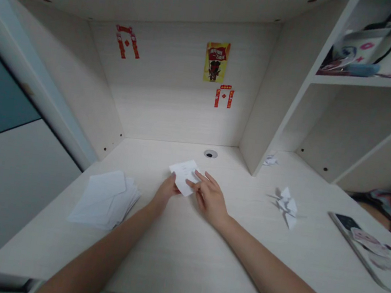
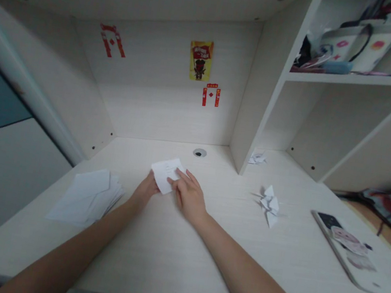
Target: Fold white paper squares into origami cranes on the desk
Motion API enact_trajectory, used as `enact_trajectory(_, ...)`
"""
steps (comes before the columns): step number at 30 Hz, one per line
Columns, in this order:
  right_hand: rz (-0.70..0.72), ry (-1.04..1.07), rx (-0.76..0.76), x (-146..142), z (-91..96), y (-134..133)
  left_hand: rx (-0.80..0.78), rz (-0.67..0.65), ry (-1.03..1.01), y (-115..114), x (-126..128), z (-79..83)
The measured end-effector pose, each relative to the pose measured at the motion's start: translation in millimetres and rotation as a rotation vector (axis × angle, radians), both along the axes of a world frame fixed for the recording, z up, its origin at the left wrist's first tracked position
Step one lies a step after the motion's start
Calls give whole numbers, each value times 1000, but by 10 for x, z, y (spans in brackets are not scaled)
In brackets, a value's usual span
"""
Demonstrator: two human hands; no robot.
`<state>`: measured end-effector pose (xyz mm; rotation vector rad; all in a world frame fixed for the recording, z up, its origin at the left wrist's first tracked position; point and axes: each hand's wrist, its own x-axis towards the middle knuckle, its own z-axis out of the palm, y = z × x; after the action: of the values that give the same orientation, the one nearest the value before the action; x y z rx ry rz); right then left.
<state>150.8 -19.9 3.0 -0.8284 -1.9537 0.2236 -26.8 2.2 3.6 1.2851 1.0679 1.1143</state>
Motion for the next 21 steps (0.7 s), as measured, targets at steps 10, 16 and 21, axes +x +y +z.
enact_trajectory(10,6,492,-417,-78,-4,21,74,-247,-278,-65,36,45)
enact_trajectory(16,1,493,-399,-61,20,-1,-20,-180,-299,-97,103,4)
enact_trajectory(21,52,188,-143,-40,65,-69,24,-152,-306,-123,125,13)
